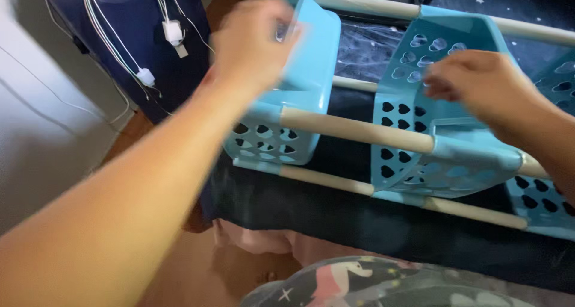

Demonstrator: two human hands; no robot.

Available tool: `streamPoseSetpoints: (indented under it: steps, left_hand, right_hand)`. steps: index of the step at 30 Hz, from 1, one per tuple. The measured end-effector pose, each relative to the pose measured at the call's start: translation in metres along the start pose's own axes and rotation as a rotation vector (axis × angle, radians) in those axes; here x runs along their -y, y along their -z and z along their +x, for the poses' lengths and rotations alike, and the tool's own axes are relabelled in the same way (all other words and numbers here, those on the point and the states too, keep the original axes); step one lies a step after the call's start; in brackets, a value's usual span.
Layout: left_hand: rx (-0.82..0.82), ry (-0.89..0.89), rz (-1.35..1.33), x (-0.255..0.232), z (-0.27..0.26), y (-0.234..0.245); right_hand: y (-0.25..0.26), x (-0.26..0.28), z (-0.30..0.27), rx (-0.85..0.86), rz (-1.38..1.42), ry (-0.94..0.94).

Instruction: The person assembles a three-tier plastic storage rack by inserting white poles into blue basket frames and securing them. They align the baskets, slide the poles through the slots, and adjust the structure until it stands upright on a bed.

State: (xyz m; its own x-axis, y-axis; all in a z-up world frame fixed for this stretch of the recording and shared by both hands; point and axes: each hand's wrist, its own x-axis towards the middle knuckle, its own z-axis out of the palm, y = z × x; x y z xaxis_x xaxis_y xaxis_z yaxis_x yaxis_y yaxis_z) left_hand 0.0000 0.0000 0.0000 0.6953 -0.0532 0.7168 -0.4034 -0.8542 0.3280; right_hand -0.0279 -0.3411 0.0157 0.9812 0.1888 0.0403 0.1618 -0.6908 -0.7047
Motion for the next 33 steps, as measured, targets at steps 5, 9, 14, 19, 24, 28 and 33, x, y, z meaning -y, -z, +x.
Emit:
streamPoseSetpoints:
  steps: [5,9,14,19,24,28,33]
  left_hand:
    - [0.576,0.406,0.072,0.02,-0.014,0.013]
    - [0.402,0.36,0.245,0.005,-0.032,0.001]
    - [0.465,0.392,0.229,0.001,-0.034,0.0]
    - [0.444,0.373,0.234,0.001,-0.035,0.0]
    - [0.465,0.374,0.205,0.001,-0.035,0.002]
    - [0.476,0.385,0.206,0.0,-0.035,0.001]
    - [0.463,0.371,0.191,0.0,-0.035,0.001]
  right_hand:
    - [-0.077,0.049,-0.034,0.132,-0.738,0.303]
    - [-0.105,0.056,-0.038,-0.003,-0.789,0.298]
    - [-0.103,0.054,-0.031,0.017,-0.852,0.285]
    - [-0.1,0.071,-0.028,0.206,-0.865,0.044]
    - [-0.096,0.083,-0.022,0.322,-0.893,-0.03]
    - [-0.094,0.077,-0.015,0.374,-0.821,-0.064]
    - [-0.088,0.068,0.0,0.502,-0.694,-0.065]
